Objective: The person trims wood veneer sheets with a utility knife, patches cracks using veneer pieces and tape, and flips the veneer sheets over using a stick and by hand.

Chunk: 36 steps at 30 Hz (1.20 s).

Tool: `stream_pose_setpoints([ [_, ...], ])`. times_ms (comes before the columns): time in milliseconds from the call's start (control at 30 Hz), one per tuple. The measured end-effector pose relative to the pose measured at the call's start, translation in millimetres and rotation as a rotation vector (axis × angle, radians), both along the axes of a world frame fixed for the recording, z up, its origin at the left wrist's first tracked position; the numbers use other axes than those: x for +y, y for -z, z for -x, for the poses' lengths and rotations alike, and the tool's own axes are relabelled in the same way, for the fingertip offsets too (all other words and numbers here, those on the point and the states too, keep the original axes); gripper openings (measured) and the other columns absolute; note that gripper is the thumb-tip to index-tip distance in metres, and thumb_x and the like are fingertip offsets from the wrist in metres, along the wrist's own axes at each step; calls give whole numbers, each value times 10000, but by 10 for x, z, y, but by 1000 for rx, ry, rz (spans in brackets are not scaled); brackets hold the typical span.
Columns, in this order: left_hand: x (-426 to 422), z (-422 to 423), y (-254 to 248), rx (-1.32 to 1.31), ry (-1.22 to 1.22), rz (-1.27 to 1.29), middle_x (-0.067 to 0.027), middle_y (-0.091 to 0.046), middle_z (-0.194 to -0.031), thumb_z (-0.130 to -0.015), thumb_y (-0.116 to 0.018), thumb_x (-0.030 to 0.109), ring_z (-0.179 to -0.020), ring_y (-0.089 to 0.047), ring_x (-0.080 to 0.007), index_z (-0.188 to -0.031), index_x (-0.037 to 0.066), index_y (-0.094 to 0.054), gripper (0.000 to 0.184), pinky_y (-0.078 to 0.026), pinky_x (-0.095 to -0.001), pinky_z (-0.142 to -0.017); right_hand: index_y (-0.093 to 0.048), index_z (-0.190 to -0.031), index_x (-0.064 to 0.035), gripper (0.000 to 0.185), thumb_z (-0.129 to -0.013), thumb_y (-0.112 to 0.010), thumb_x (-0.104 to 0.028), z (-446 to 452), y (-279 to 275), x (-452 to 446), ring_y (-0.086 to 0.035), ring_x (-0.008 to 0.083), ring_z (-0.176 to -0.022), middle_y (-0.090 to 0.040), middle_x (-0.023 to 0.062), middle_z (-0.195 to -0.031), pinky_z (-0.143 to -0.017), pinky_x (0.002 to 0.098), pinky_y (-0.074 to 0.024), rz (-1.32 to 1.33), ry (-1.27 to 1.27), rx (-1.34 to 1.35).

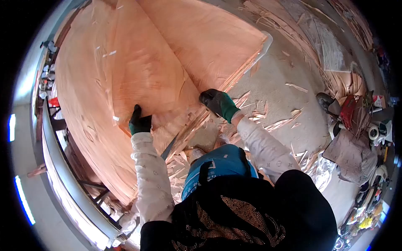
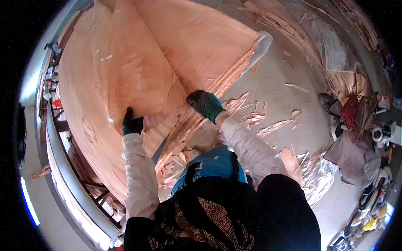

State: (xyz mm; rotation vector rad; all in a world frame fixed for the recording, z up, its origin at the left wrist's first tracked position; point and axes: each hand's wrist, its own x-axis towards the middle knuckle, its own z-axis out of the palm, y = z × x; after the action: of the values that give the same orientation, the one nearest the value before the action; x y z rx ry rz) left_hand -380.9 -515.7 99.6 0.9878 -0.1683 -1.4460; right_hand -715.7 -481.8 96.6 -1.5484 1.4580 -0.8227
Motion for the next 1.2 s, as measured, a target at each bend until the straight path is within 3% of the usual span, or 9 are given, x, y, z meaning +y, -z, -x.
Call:
stream_pose_setpoints([
  [67,105,-112,129,-62,84,-10,-128,-607,-1128,-868,-616,96,-1101,-556,-294,-1214,43,-533,360,-503,-470,-897,-641,-1032,-102,261,-794,-601,-203,-127,-15,-26,-612,258,-967,-646,163,-983,-788,400,-511,-458,107,-316],
  [267,1313,-348,80,-836,504,166,-150,-633,-1053,-933,-525,296,-962,-622,-287,-1120,36,-575,324,-527,-402,-828,-607,-960,-9,260,-851,-592,-244,-221,233,-102,-642,262,-559,-649,155,-749,-541,348,-540,-407,119,-300],
  [367,2151,-348,-99,18,558,-462,-159,-645,-1035,-938,-514,361,-909,-637,-288,-1081,32,-580,365,-532,-405,-805,-611,-920,-12,262,-856,-581,-265,-198,96,-76,-637,242,-528,-643,144,-713,-513,361,-529,-363,94,-214],
  [467,2564,-28,-287,110,239,-651,-158,-644,-1081,-948,-488,385,-955,-635,-294,-1111,46,-565,384,-498,-428,-882,-646,-911,-27,247,-846,-612,-263,-223,399,-97,-661,295,-671,-664,181,-802,-599,381,-521,-165,149,-85],
  [633,2829,-180,492,-2253,596,84,-95,-650,-1085,-887,-555,236,-1048,-590,-301,-1076,59,-634,270,-328,-481,-1051,-657,-956,-28,248,-847,-617,-247,-199,597,-100,-666,299,-817,-676,180,-866,-713,376,-514,-30,170,-35],
  [733,2952,-254,1092,-1682,301,-230,-125,-651,-1087,-887,-551,269,-1053,-577,-323,-1065,54,-649,296,-344,-439,-1044,-659,-960,-32,249,-848,-615,-250,-231,571,-96,-667,308,-821,-674,192,-873,-706,374,-514,-78,171,-103],
  [800,2852,-131,695,-2194,517,-276,-143,-663,-1075,-896,-549,334,-1077,-569,-296,-1080,89,-667,329,-343,-402,-1042,-658,-959,-30,246,-851,-613,-246,-223,549,-87,-668,296,-810,-677,188,-868,-707,365,-512,-86,176,-76],
  [967,2869,-223,750,-2199,489,-299,-131,-644,-1071,-911,-532,266,-1017,-580,-328,-1053,53,-640,278,-398,-454,-995,-655,-954,-23,240,-852,-611,-236,-228,365,-53,-662,308,-767,-675,187,-844,-697,371,-512,-105,177,-162],
  [1200,2952,-579,1209,-1038,-3,-45,-98,-636,-1018,-932,-534,306,-967,-586,-250,-1048,74,-600,267,-441,-429,-953,-648,-928,-30,218,-858,-612,-234,-207,497,-82,-625,286,-734,-653,155,-804,-641,364,-488,-83,158,-139],
])
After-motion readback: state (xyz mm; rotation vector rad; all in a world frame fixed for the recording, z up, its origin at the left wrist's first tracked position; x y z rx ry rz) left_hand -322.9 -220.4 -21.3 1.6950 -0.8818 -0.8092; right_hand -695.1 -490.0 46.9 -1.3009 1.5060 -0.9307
